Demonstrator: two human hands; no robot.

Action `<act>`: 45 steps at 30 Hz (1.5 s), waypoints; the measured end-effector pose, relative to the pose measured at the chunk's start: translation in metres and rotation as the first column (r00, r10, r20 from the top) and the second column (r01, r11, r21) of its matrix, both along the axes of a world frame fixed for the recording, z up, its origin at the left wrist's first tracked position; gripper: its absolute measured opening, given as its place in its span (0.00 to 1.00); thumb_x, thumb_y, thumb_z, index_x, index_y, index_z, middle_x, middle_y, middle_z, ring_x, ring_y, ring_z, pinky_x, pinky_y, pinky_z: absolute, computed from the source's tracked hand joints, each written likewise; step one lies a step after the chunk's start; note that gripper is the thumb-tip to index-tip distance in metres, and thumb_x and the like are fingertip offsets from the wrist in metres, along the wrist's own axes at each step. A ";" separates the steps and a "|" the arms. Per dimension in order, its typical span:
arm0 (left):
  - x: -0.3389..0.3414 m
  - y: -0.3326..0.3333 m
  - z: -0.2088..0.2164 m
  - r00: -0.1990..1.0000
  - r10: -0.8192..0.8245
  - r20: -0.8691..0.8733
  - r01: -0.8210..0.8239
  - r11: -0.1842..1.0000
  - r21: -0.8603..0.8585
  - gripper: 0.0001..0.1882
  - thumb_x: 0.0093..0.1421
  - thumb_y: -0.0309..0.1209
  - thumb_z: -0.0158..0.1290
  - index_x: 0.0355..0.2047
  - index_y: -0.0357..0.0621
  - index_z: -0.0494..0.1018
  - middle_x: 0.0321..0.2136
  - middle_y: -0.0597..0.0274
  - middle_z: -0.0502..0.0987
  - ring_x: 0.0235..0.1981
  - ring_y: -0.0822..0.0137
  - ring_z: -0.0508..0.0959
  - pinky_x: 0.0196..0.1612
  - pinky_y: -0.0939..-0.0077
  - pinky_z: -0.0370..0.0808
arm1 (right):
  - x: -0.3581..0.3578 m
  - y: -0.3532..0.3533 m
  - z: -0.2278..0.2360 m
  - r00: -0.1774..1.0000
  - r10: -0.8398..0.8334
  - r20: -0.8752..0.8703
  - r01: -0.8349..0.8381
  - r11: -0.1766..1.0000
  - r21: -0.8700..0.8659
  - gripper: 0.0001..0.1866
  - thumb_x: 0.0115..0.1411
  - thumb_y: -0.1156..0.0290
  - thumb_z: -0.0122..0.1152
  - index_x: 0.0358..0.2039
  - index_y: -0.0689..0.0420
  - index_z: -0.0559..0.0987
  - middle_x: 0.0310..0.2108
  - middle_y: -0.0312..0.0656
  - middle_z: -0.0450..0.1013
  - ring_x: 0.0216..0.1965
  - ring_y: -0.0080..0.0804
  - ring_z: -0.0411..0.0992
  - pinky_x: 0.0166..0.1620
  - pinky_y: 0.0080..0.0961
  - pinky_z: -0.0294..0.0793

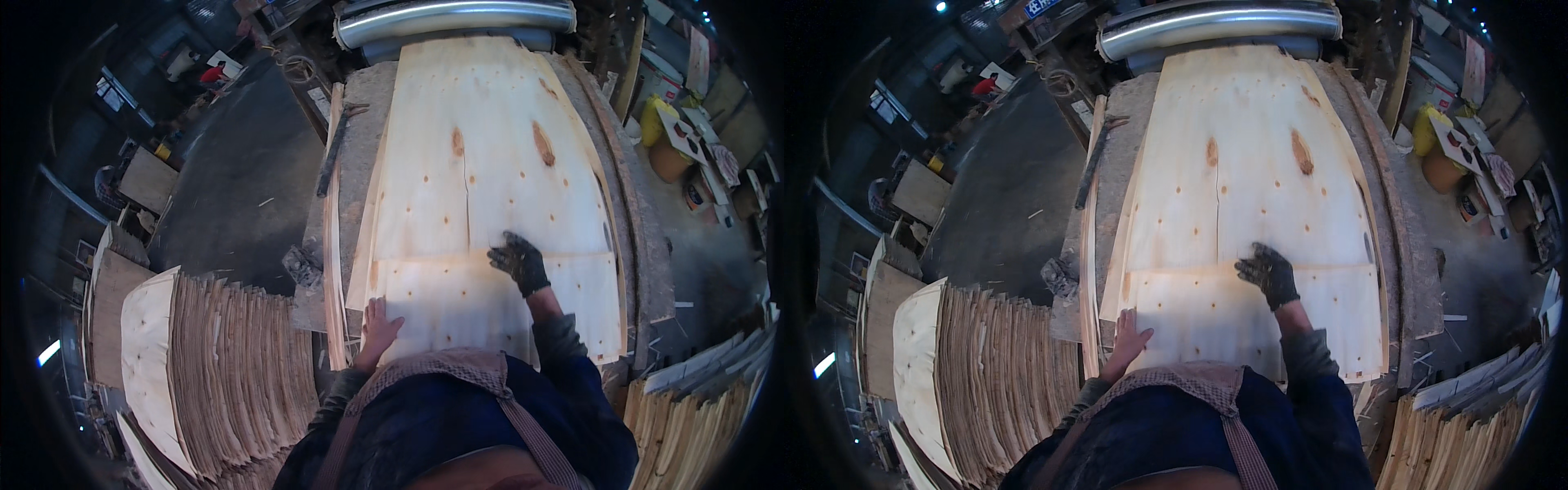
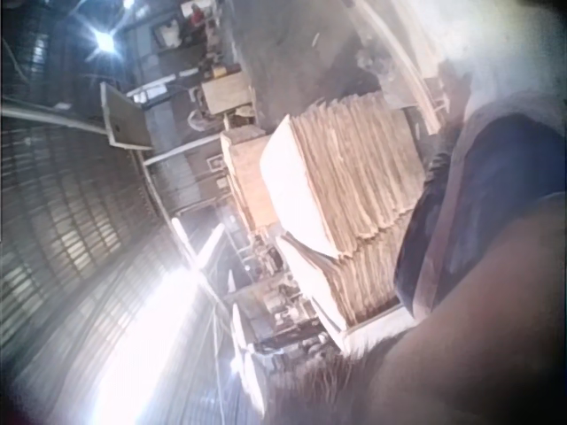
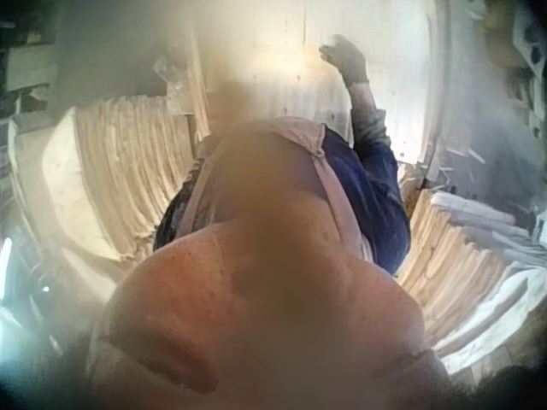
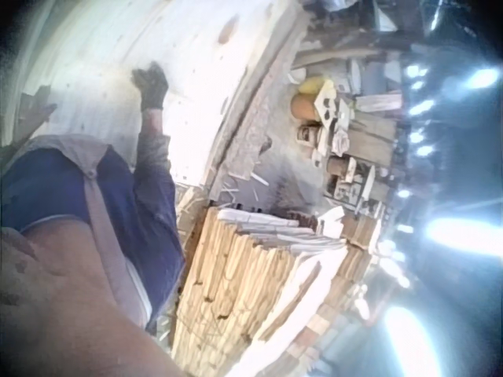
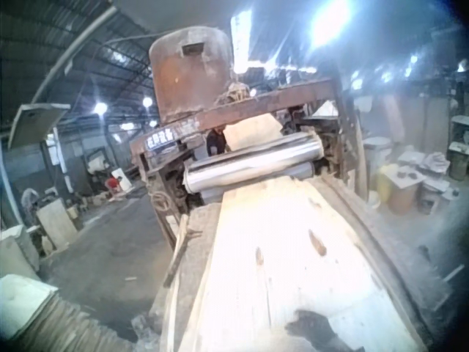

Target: The person takes large thin sheets of wood from a stack and feeds them one by one into a heavy-duty industrial roller machine, using a wooden pole to press down and guide the sheets as they enter the machine.

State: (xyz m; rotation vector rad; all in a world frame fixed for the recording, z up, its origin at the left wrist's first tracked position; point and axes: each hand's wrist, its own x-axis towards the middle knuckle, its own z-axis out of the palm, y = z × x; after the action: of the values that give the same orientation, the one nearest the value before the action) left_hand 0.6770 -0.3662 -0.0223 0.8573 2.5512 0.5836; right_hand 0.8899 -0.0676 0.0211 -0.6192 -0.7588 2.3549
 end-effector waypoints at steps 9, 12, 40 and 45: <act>-0.012 -0.003 -0.016 0.994 0.074 0.075 -0.079 0.995 0.063 0.48 0.43 0.47 0.57 0.59 0.39 0.46 0.61 0.51 0.43 0.62 0.57 0.43 0.56 0.51 0.49 | -0.027 -0.014 -0.012 0.975 0.173 -0.139 -0.168 0.985 0.048 0.22 0.60 0.69 0.43 0.55 0.54 0.58 0.51 0.51 0.61 0.47 0.50 0.66 0.48 0.45 0.68; -0.039 -0.011 -0.056 0.991 0.060 0.120 -0.087 0.970 0.227 0.45 0.44 0.40 0.58 0.58 0.38 0.47 0.57 0.47 0.51 0.59 0.57 0.51 0.55 0.60 0.55 | 0.006 -0.058 -0.037 0.902 0.403 -0.155 -0.386 0.914 0.129 0.21 0.60 0.70 0.43 0.53 0.60 0.60 0.50 0.52 0.63 0.48 0.49 0.66 0.49 0.43 0.67; -0.044 -0.008 0.020 0.915 -0.051 0.401 -0.139 0.891 0.432 0.24 0.50 0.29 0.52 0.49 0.41 0.66 0.40 0.51 0.74 0.41 0.63 0.74 0.45 0.75 0.68 | 0.128 -0.168 0.021 0.754 -0.214 0.621 -0.585 0.210 0.783 0.15 0.61 0.64 0.42 0.37 0.61 0.74 0.28 0.39 0.74 0.29 0.28 0.72 0.34 0.25 0.71; -0.027 0.011 0.059 0.963 -0.031 0.266 -0.054 0.951 0.305 0.25 0.51 0.37 0.52 0.51 0.47 0.65 0.41 0.48 0.73 0.43 0.57 0.73 0.46 0.70 0.68 | 0.098 -0.127 0.012 0.854 0.013 0.520 -0.321 0.800 0.507 0.14 0.60 0.66 0.45 0.39 0.62 0.72 0.29 0.40 0.72 0.30 0.30 0.72 0.32 0.27 0.72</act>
State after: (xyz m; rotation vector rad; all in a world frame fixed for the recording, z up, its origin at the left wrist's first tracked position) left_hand 0.6500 -0.3557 0.0362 0.7998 2.2529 1.0504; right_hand 0.9884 -0.1943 0.0327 -0.9103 -1.7566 1.9429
